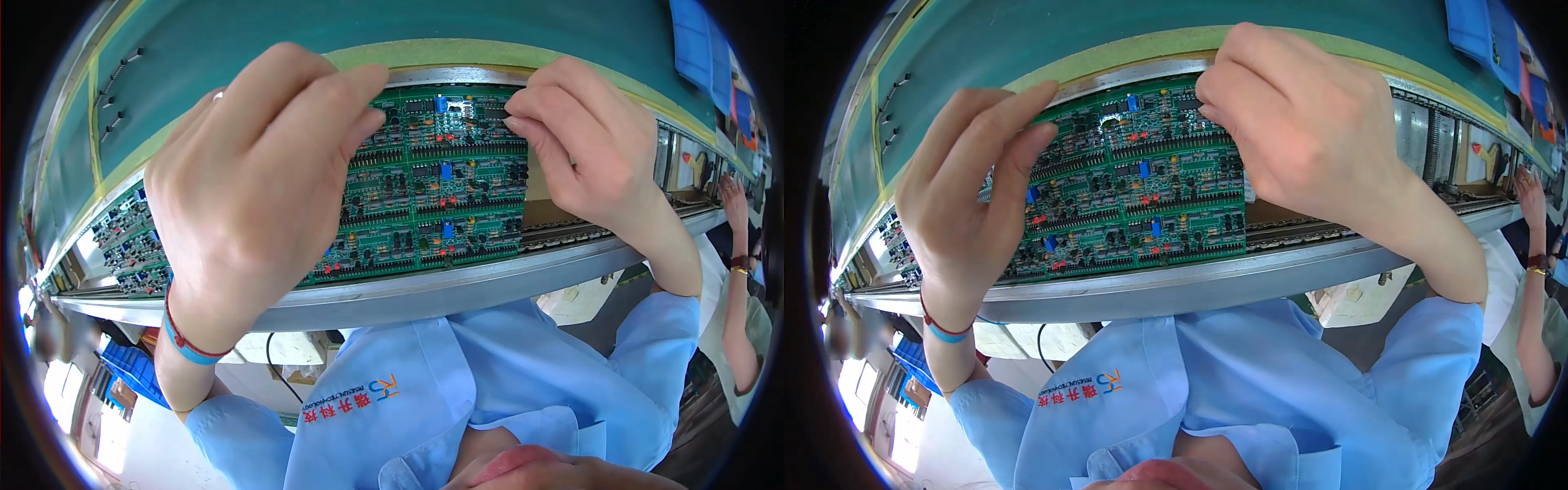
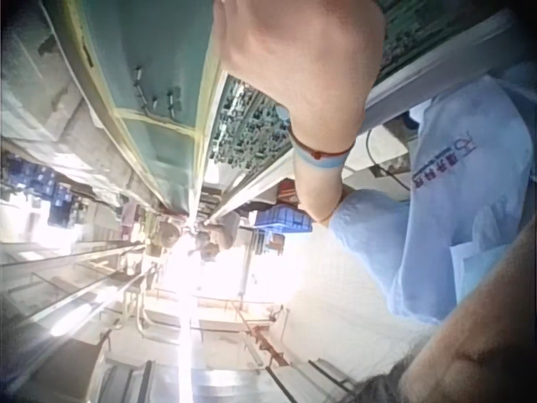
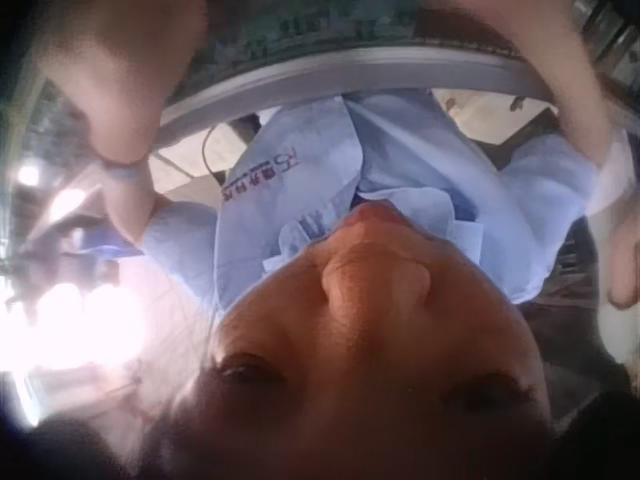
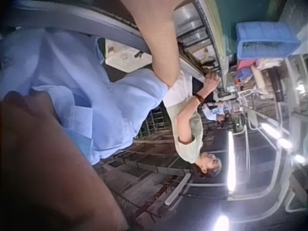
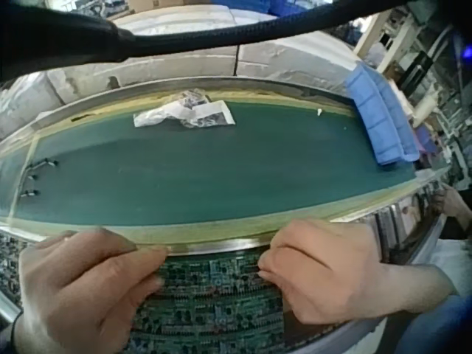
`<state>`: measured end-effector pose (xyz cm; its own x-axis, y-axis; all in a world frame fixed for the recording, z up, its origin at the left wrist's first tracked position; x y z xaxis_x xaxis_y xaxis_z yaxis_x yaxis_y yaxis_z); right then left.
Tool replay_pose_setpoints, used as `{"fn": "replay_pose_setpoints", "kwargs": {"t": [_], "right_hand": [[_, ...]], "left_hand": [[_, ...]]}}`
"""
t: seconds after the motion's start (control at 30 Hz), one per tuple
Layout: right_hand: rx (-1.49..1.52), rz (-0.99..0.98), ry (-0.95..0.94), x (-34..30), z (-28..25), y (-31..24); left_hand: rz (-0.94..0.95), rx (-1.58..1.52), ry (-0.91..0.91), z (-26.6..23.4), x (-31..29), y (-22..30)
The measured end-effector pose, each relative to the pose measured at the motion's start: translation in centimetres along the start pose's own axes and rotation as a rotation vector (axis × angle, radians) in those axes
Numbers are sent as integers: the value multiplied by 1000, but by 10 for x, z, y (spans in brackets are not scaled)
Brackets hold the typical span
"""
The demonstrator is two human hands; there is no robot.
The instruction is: The recorder is assembling electronic components on circuit boards at a factory assembly line.
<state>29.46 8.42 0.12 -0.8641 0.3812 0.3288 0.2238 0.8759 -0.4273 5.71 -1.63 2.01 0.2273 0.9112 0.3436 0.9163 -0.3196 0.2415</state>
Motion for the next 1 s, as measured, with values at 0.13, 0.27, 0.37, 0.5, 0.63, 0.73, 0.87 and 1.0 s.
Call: {"fn": "replay_pose_setpoints", "kwargs": {"t": [0.13, 0.27, 0.37, 0.5, 0.63, 0.73, 0.87, 1.0], "right_hand": [[-112, -60, 43, 0, 5, -3], [-160, -64, 14, 0, 4, -4], [-107, -48, 27, -1, 7, -2], [-130, -43, 85, -2, 12, 0], [-224, -107, 82, 1, 12, -3], [-332, -158, 61, 1, 13, 1], [-393, -200, 17, 6, 9, -6], [-415, -15, -107, 6, 8, -19]], "left_hand": [[0, 10, 13, 0, -11, 2], [-18, -8, 22, 1, -17, 1], [-9, -24, 39, 1, -21, -1], [-18, -62, 73, 4, -25, -5], [-9, -61, 67, 2, -27, -7], [-2, -83, 72, 5, -26, -10], [-10, -87, 71, 2, -28, -9], [13, -88, 89, 5, -29, -12]]}}
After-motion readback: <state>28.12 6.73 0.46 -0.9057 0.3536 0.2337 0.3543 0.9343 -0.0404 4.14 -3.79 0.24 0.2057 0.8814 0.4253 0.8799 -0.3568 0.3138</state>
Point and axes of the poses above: each hand's wrist, its own x-axis towards the middle knuckle, its own z-axis out of the palm, y = z × x, the point moved 1 cm from there along x, towards the middle knuckle, and after that the axes turned 7 degrees about x, right-handed, at the moved point
